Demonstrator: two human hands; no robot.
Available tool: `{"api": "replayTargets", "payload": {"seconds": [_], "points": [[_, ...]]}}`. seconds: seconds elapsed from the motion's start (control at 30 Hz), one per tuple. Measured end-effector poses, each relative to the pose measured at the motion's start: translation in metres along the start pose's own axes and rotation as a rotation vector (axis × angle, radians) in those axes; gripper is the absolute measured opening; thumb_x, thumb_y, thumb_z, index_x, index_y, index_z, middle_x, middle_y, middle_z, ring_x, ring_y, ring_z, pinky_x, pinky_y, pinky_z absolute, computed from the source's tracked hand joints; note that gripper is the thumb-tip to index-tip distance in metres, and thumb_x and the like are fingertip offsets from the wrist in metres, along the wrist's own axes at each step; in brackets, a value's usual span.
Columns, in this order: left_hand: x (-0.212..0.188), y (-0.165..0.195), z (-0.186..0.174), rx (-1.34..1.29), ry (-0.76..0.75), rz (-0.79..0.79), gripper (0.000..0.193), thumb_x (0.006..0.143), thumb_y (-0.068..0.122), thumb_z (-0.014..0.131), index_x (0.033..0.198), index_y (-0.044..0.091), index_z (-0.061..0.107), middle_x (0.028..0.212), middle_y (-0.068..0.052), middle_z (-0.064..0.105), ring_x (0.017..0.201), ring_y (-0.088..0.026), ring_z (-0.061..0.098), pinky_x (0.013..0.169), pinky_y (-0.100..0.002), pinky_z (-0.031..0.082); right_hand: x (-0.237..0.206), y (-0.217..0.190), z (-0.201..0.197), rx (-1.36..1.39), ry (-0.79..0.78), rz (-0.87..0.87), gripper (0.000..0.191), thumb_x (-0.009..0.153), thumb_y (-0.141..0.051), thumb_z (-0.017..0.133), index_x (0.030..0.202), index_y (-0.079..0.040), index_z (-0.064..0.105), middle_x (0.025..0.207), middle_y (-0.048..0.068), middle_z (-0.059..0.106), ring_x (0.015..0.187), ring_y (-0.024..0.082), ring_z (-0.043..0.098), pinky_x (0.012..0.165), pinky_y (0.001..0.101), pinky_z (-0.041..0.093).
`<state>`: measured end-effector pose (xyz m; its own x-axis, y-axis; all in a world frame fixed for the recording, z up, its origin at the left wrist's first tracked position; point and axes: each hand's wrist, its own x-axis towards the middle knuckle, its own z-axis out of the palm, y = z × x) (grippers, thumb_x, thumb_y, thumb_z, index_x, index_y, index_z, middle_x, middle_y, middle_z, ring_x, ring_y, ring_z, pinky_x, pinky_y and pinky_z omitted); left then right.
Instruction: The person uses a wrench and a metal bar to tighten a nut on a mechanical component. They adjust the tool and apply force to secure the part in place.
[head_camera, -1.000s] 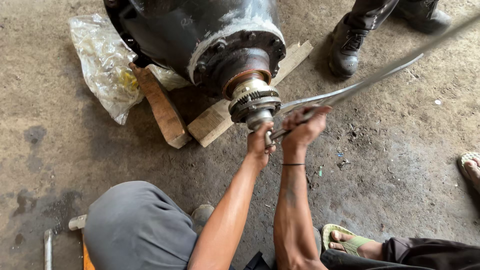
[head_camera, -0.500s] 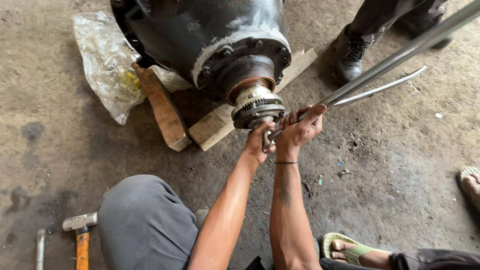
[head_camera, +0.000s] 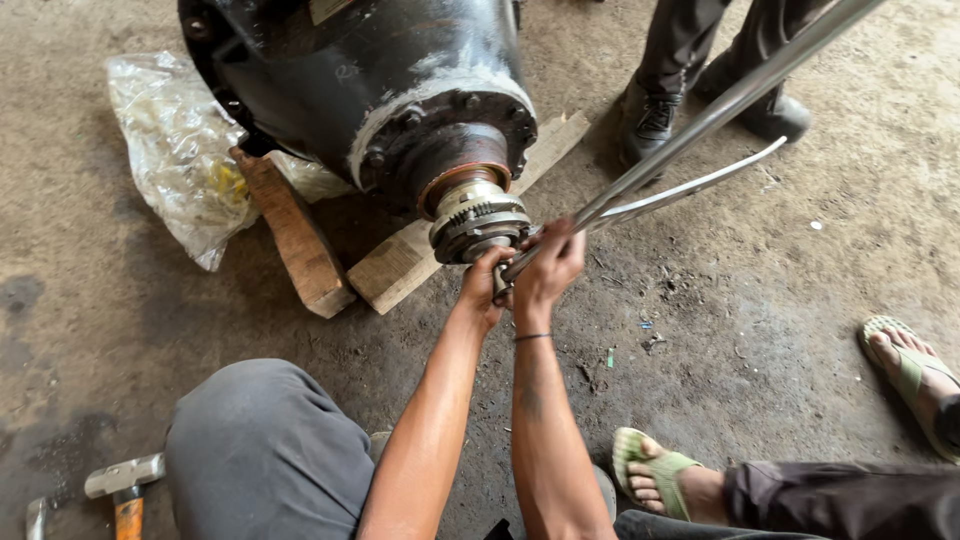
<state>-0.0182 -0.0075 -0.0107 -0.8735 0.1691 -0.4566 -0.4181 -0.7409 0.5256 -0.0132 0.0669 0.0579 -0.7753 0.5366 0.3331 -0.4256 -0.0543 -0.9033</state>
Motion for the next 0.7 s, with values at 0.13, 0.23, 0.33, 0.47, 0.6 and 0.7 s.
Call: {"api": "replayTargets", "payload": {"seconds": [0.13, 0.23, 0.33, 0.47, 0.6, 0.7], "points": [[0.004, -0.003, -0.003, -0.096, -0.181, 0.078, 0.029, 0.087, 0.015, 0.071, 0.11, 0.001, 0.061, 0.094, -0.007, 0.063, 0.076, -0.016, 0.064, 0.066, -0.029, 0.058, -0.025, 0.009, -0.003, -0.165, -0.026, 0.059, 0.048, 0.104, -0.055, 0.052, 0.097, -0.007, 0.056, 0.074, -0.001, 0.053, 0.056, 0.009, 0.048, 0.049, 0.0274, 0.041], [0.005, -0.004, -0.004, -0.022, -0.054, 0.053, 0.038, 0.083, 0.017, 0.066, 0.114, -0.005, 0.061, 0.102, -0.013, 0.068, 0.087, -0.018, 0.072, 0.077, -0.03, 0.063, -0.034, 0.014, 0.002, -0.333, 0.027, 0.026, 0.044, 0.103, -0.048, 0.063, 0.097, -0.005, 0.062, 0.078, 0.0, 0.065, 0.07, 0.012, 0.063, 0.061, 0.0283, 0.051], [0.004, -0.004, -0.005, -0.067, -0.12, 0.054, 0.043, 0.087, 0.023, 0.068, 0.119, -0.004, 0.061, 0.105, -0.013, 0.066, 0.089, -0.02, 0.069, 0.078, -0.03, 0.063, -0.035, 0.018, 0.004, -0.394, 0.064, 0.112, 0.04, 0.099, -0.042, 0.069, 0.093, -0.003, 0.061, 0.075, 0.003, 0.063, 0.065, 0.014, 0.06, 0.058, 0.0305, 0.05], [0.001, -0.003, -0.003, 0.097, -0.026, 0.045, 0.055, 0.089, 0.04, 0.068, 0.122, -0.003, 0.064, 0.11, -0.016, 0.068, 0.094, -0.022, 0.07, 0.079, -0.033, 0.063, -0.033, 0.023, 0.002, -0.448, 0.037, 0.181, 0.035, 0.097, -0.037, 0.071, 0.088, -0.004, 0.063, 0.072, 0.003, 0.064, 0.064, 0.013, 0.063, 0.057, 0.0303, 0.052], [0.001, -0.004, -0.004, 0.125, 0.042, 0.029, 0.061, 0.087, 0.045, 0.067, 0.128, 0.001, 0.06, 0.119, -0.018, 0.064, 0.105, -0.024, 0.069, 0.084, -0.036, 0.064, -0.029, 0.031, 0.002, -0.415, 0.026, 0.259, 0.036, 0.098, -0.037, 0.069, 0.086, -0.004, 0.064, 0.068, 0.002, 0.065, 0.062, 0.013, 0.063, 0.056, 0.0304, 0.053], [0.005, -0.006, -0.007, 0.107, 0.055, 0.02, 0.064, 0.088, 0.046, 0.066, 0.133, 0.002, 0.057, 0.127, -0.019, 0.061, 0.112, -0.026, 0.067, 0.086, -0.036, 0.064, -0.029, 0.036, 0.002, -0.415, 0.035, 0.245, 0.036, 0.099, -0.037, 0.068, 0.087, -0.004, 0.064, 0.069, 0.004, 0.066, 0.063, 0.012, 0.063, 0.057, 0.0308, 0.053]]}}
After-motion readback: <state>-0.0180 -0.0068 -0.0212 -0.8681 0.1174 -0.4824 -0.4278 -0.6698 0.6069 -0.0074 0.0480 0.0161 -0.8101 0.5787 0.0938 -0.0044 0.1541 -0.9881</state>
